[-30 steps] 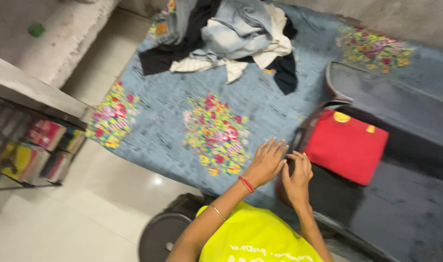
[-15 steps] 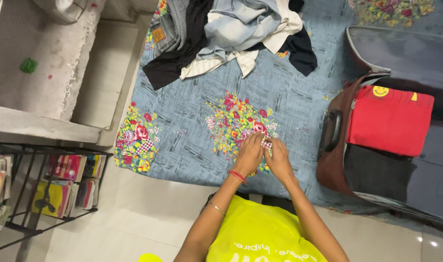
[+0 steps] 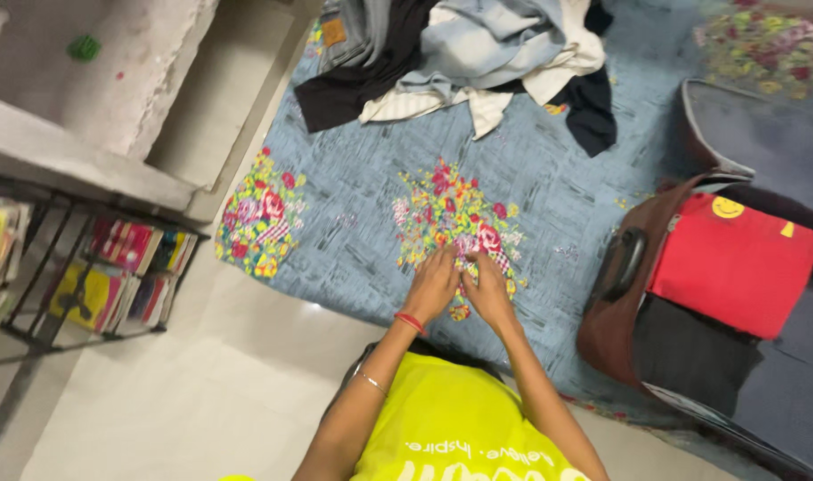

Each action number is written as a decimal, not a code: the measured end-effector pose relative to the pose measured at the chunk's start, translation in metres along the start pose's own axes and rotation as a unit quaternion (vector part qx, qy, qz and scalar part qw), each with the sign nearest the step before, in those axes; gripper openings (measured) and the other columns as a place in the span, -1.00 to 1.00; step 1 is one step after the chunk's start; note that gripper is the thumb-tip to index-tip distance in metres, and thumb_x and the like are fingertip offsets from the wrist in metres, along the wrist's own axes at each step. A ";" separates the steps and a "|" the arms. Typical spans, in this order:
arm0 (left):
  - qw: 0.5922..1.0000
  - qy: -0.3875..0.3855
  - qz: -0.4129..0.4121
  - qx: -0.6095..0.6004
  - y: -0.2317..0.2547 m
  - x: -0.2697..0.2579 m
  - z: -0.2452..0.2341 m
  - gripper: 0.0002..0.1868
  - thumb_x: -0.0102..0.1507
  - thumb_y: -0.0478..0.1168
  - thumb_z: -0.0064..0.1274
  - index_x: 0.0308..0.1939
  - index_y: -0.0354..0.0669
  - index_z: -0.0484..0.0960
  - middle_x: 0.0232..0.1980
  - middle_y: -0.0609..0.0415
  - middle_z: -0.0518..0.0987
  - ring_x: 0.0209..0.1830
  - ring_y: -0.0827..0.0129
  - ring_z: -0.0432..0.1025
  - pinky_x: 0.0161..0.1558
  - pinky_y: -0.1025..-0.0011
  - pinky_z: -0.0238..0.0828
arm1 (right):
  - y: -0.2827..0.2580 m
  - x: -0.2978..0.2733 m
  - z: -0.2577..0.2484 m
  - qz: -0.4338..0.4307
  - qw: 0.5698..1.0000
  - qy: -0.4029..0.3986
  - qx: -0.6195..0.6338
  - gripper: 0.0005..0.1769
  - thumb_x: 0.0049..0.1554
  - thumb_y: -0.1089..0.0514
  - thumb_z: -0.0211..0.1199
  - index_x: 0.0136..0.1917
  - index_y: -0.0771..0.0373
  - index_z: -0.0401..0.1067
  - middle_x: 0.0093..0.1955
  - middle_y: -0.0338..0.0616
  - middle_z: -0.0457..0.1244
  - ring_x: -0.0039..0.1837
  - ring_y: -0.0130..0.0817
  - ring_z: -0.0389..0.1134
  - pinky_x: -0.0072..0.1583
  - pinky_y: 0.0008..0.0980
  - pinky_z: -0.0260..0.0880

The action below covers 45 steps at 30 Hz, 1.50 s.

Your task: The person folds black trousers and a pair of light blue jeans on a bed before placing them into an open suitcase.

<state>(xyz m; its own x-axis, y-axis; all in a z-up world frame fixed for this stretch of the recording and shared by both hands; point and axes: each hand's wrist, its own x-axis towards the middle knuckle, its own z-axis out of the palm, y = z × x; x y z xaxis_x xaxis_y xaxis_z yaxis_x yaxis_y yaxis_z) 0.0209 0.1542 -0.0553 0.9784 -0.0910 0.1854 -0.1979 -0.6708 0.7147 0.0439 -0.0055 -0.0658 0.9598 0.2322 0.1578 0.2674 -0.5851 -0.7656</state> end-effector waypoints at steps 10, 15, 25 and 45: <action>0.997 0.057 -0.032 -0.032 -0.008 -0.003 -0.017 -0.57 0.33 -0.27 -0.06 0.26 -0.37 0.41 0.25 -0.27 0.49 0.31 -0.13 0.35 0.31 0.07 0.24 | -0.015 0.018 0.022 -0.069 0.996 -0.048 0.011 -0.67 0.20 0.27 0.19 0.23 0.38 0.37 0.16 0.17 0.35 0.25 0.10 0.35 0.28 -0.06 0.32; 0.998 0.034 -0.040 -0.028 -0.032 0.022 -0.025 -0.62 0.34 -0.28 -0.07 0.23 -0.32 0.43 0.22 -0.23 0.52 0.27 -0.10 0.39 0.30 0.07 0.30 | -0.023 0.034 0.034 -0.050 0.997 -0.058 -0.009 -0.64 0.17 0.27 0.17 0.23 0.40 0.36 0.17 0.20 0.34 0.25 0.14 0.34 0.25 -0.04 0.32; 0.998 -0.015 0.033 -0.050 -0.113 0.096 -0.072 -0.58 0.34 -0.22 -0.05 0.25 -0.33 0.42 0.27 -0.26 0.49 0.30 -0.12 0.36 0.29 0.05 0.27 | -0.056 0.105 0.085 0.019 0.999 -0.023 -0.028 -0.57 0.15 0.21 0.22 0.26 0.37 0.32 0.17 0.22 0.33 0.24 0.18 0.33 0.25 -0.02 0.31; 0.980 -0.185 -0.023 0.063 -0.270 0.234 -0.113 -0.39 0.27 -0.17 0.06 0.43 0.07 0.38 0.57 -0.21 0.08 0.53 -0.27 -0.03 0.38 -0.18 0.00 | -0.050 0.173 0.180 0.229 0.971 -0.051 0.038 -0.54 0.21 0.10 0.16 0.30 0.38 0.26 0.22 0.15 0.34 0.25 0.00 0.40 0.19 -0.12 0.42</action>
<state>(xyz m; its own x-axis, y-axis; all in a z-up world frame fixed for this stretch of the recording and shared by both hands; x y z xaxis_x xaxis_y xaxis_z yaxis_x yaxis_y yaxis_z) 0.2964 0.3970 -0.1291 0.9454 -0.3031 -0.1200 -0.1661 -0.7646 0.6228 0.1810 0.2040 -0.1125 0.9619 0.0387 -0.2708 -0.1974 -0.5874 -0.7849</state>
